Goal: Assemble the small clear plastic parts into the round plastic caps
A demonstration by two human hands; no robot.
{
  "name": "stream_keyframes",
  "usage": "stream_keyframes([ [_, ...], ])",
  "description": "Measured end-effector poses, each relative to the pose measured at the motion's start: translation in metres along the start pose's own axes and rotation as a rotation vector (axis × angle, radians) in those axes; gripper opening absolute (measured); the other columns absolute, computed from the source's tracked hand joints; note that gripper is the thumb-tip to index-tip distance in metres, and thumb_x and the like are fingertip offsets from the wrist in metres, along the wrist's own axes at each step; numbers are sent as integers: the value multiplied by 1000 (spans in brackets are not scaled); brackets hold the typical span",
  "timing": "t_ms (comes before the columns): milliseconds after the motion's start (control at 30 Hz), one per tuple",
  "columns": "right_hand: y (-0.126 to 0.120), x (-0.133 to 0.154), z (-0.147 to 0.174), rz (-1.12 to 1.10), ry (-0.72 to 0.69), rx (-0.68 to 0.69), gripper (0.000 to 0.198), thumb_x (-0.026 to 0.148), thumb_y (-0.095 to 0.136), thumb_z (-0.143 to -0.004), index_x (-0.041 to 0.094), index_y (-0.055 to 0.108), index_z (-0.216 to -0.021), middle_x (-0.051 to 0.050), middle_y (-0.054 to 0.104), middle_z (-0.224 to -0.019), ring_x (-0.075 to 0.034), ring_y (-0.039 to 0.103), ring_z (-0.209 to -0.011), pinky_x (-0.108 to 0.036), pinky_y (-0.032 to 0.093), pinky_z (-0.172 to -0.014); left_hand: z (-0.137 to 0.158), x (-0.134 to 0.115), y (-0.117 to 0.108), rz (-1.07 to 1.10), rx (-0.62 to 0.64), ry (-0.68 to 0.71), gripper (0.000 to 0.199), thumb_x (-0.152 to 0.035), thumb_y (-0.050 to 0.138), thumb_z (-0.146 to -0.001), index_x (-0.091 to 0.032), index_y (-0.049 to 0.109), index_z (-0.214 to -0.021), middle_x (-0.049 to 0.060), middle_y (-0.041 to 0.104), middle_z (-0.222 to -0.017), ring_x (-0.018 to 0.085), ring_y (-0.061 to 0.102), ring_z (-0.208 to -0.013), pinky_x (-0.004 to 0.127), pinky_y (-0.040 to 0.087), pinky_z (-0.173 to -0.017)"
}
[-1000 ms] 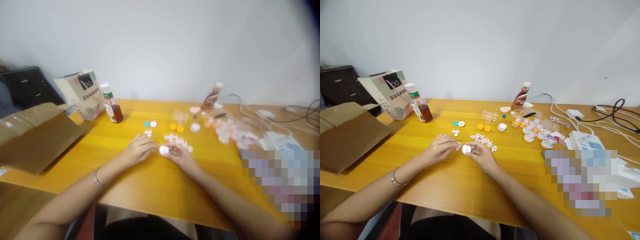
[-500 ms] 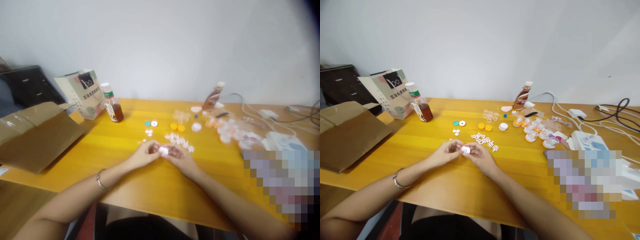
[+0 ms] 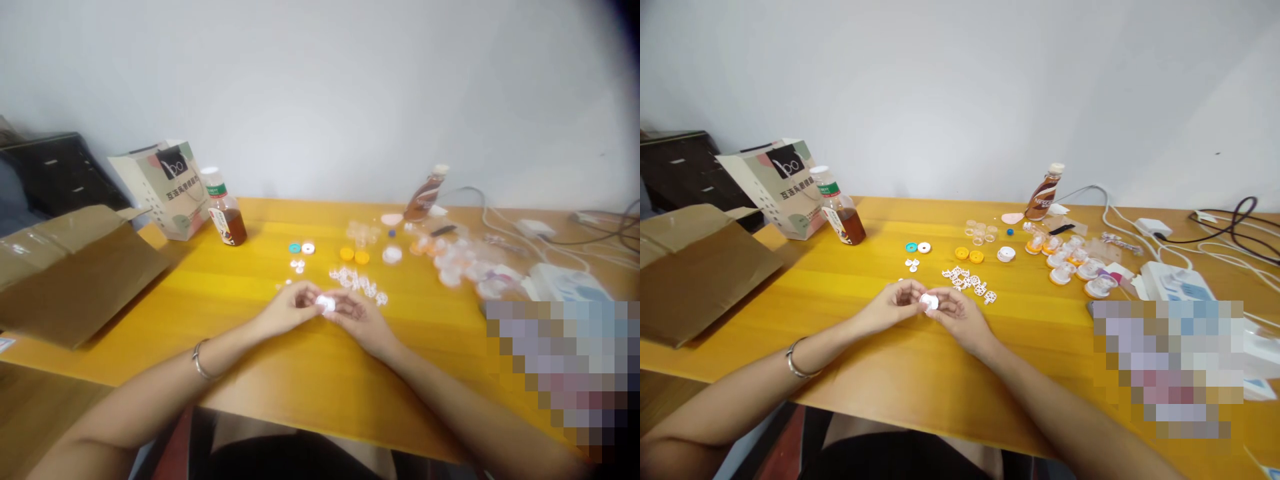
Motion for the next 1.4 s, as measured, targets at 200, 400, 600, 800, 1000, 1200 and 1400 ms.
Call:
stream_keyframes([
  [200,-1,1,-1,37,5,-20,26,27,68,-63,21,60,-87,-2,66,-91,-15,62,-81,-34,47,-82,-2,0,-1,-64,8,30,20,-28,58,-75,-12,52,-86,2,57,-75,8,52,-66,22,42,-66],
  [400,-6,2,-2,102,20,-81,28,28,66,-65,21,60,-91,-2,65,-90,-16,61,-83,-34,46,-84,0,-9,-32,-528,-11,136,14,-28,55,-77,-15,59,-83,3,61,-79,11,55,-70,24,42,-66],
  [600,-5,3,-2,87,20,-72,26,26,66,-65,21,61,-90,-2,65,-91,-15,61,-83,-33,46,-84,-5,1,-32,-738,12,170,13,-24,59,-74,-16,58,-83,3,60,-81,14,55,-74,25,42,-69],
  [800,-4,4,-2,89,51,-69,28,27,67,-64,21,60,-91,-2,65,-90,-15,61,-83,-35,45,-85,-8,5,-26,-781,2,204,8,-19,51,-79,-16,58,-80,3,60,-80,13,55,-74,24,41,-70],
  [1000,-6,4,-1,114,49,-55,27,28,66,-66,22,60,-91,-2,65,-90,-15,61,-83,-35,46,-85,-1,1,-27,-819,64,232,9,-18,49,-79,-17,58,-78,3,59,-79,13,53,-72,24,41,-68],
  [1200,-6,4,-1,140,48,-39,27,28,64,-67,22,59,-93,-2,64,-92,-15,61,-84,-35,46,-86,0,3,-27,-762,50,197,8,-19,52,-77,-16,58,-83,3,58,-77,12,53,-68,24,40,-65],
  [1400,-5,4,-1,144,70,-19,31,28,64,-67,22,59,-97,-1,65,-89,-16,61,-83,-37,45,-87,0,2,-24,-815,86,179,7,-17,51,-75,-16,58,-76,2,57,-73,12,50,-65,23,39,-63],
])
Point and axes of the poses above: each hand's wrist, its own z-axis away from the middle knuckle, its own y-axis out of the palm, x = y × z, the point moved 2 cm from there along -z, towards the middle knuckle
